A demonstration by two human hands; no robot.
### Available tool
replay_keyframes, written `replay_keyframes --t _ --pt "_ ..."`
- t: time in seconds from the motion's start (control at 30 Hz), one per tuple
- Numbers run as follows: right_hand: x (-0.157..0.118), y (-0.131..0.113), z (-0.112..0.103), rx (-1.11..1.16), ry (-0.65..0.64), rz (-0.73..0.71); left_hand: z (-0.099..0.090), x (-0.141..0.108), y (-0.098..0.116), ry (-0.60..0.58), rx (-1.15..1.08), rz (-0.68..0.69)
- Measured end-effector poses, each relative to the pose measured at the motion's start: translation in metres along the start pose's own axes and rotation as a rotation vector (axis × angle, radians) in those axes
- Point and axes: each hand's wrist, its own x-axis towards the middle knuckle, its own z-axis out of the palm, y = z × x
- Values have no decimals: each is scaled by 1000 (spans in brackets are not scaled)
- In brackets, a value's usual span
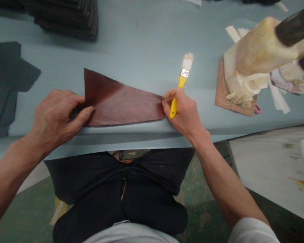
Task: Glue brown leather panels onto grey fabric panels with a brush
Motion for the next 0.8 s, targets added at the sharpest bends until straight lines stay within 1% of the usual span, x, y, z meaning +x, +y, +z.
replay_keyframes --t 0.23,0.37,0.5,0.57,0.63,0.7,0.8 --pt "0 -2 -4 -32 29 -14 7 0 0 -2 5 -9" --pt "-3 -2 -9 -68 74 -26 8 0 1 -6 9 -26" --pt "-5 -7 -15 -119 166 -2 6 1 4 -46 26 -37" --pt "-3 -13 -15 -117 229 -16 5 2 5 -59 38 -37" --pt "1 -21 -12 -127 278 -39 5 2 5 -59 49 -36" --pt "7 -31 -5 -125 298 -60 6 2 5 -56 46 -31" --pt "17 -43 8 -49 265 -69 5 2 5 -52 23 -19"
